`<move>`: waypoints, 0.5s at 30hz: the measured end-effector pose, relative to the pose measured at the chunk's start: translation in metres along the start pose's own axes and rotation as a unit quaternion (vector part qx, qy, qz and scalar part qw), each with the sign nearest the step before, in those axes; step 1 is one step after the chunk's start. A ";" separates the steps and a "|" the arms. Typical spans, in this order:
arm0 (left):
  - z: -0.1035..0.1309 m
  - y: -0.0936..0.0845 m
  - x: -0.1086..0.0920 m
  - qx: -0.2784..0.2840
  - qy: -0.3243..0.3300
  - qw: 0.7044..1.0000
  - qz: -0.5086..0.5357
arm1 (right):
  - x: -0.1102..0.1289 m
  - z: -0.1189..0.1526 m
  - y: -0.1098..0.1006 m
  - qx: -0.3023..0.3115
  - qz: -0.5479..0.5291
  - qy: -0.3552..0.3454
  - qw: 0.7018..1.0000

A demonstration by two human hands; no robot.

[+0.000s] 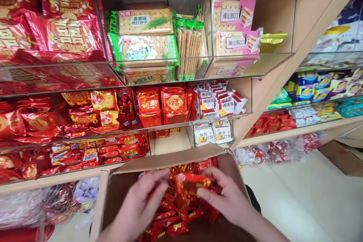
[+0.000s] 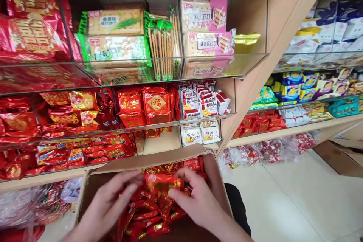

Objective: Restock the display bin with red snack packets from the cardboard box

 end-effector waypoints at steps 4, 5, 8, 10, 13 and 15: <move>-0.034 -0.046 0.049 -0.077 -0.036 0.986 -0.144 | 0.016 -0.054 -0.013 -0.007 0.179 -0.100 0.979; -0.040 -0.051 0.062 -0.065 -0.055 0.983 -0.160 | 0.014 -0.069 -0.012 0.012 0.207 -0.116 0.971; -0.048 -0.052 0.089 -0.003 -0.125 0.975 -0.186 | -0.010 -0.115 0.000 0.082 0.287 -0.090 0.950; -0.047 -0.048 0.095 0.003 -0.165 0.966 -0.200 | -0.036 -0.143 0.010 0.119 0.326 -0.038 0.937; -0.042 -0.044 0.095 -0.017 -0.199 0.956 -0.217 | -0.077 -0.176 0.026 0.140 0.350 0.014 0.926; -0.040 -0.042 0.096 -0.019 -0.211 0.952 -0.219 | -0.100 -0.194 0.039 0.140 0.353 0.029 0.925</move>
Point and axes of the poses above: each hand's wrist, its own z-axis away from the middle knuckle, its own y-axis out of the palm, x = y × z, the point moved 3 cm from there along -z, towards the middle knuckle, and after that the axes turned 15 degrees about -y, right-handed, at the moved point
